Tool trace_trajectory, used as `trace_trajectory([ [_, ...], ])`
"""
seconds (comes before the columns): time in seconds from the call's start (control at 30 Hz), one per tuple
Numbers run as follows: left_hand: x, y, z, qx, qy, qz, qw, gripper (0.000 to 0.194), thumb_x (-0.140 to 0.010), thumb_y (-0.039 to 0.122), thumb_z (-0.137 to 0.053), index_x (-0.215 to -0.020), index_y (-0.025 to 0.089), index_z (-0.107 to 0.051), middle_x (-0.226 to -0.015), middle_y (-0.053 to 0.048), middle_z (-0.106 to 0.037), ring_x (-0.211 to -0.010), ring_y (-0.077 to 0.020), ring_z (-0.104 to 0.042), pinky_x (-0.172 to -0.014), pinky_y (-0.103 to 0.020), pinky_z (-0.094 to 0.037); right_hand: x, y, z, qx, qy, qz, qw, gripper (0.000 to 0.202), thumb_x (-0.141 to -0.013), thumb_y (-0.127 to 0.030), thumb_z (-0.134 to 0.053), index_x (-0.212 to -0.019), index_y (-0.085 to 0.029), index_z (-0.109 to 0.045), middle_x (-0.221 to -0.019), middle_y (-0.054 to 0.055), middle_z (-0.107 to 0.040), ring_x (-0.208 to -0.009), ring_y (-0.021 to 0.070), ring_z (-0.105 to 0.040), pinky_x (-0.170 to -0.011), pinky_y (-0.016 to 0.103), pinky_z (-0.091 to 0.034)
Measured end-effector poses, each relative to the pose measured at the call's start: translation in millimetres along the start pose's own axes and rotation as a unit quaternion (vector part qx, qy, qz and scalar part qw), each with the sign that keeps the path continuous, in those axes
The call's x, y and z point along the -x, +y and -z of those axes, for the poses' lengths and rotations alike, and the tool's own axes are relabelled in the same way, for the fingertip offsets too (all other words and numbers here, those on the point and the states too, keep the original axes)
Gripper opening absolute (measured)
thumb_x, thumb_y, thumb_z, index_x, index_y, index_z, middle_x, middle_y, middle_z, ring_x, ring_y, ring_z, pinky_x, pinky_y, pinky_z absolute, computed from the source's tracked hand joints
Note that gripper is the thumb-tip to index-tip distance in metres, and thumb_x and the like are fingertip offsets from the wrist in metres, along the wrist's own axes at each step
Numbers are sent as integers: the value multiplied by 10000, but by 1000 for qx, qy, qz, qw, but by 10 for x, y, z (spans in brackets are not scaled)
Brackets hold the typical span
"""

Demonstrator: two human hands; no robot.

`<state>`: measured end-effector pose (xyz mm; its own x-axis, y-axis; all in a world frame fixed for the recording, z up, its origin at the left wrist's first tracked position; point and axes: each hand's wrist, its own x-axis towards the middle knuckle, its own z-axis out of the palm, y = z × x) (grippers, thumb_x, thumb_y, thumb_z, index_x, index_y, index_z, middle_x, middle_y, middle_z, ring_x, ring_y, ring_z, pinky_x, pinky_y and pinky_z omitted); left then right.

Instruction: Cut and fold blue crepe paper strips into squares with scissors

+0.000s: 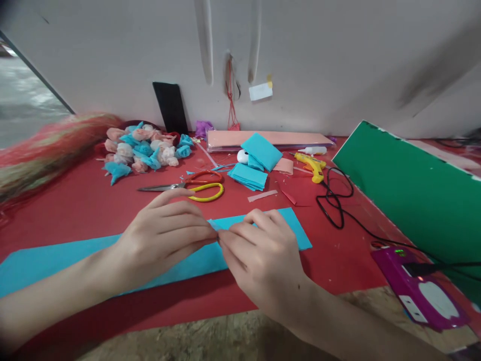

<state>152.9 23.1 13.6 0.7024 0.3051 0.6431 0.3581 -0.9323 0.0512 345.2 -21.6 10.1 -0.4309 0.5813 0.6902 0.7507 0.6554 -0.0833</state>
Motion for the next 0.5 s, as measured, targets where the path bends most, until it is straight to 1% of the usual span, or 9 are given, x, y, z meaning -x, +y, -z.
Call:
trace_trajectory([
  [0.1,-2,-10,47,-23,-9,-18,1000,164,-906,92,-478,-878,188,-608,-790,40,-706,-754,-118,-595,-1016,-337,-350,37,-2,48,16,-8,6,1000,106,-834,-113,-585,-798,-167,-669,-686,-10,-708,-649,154,-567,-593,321,-383],
  [0.27,-12,-53,113,-33,0,-16,999,125,-893,107,-515,-879,184,-612,-800,30,-706,-784,-124,-600,-1038,-339,-339,177,28,151,55,-9,-1,998,86,-801,-87,-615,-774,-158,-655,-669,1,-710,-673,185,-569,-654,345,-406],
  [0.4,-32,-108,169,-53,0,-10,999,158,-904,114,-495,-849,192,-620,-787,35,-705,-770,-122,-601,-1013,-335,-358,347,81,253,92,-25,7,995,139,-856,-105,-531,-788,-164,-637,-656,23,-704,-656,201,-569,-652,359,-387],
  [0.5,-41,-146,196,-62,12,-1,998,142,-913,160,-504,-842,189,-625,-764,32,-701,-756,-123,-601,-993,-339,-374,432,116,320,98,-38,6,994,217,-914,-149,-437,-791,-190,-611,-646,15,-697,-643,197,-579,-658,357,-393],
])
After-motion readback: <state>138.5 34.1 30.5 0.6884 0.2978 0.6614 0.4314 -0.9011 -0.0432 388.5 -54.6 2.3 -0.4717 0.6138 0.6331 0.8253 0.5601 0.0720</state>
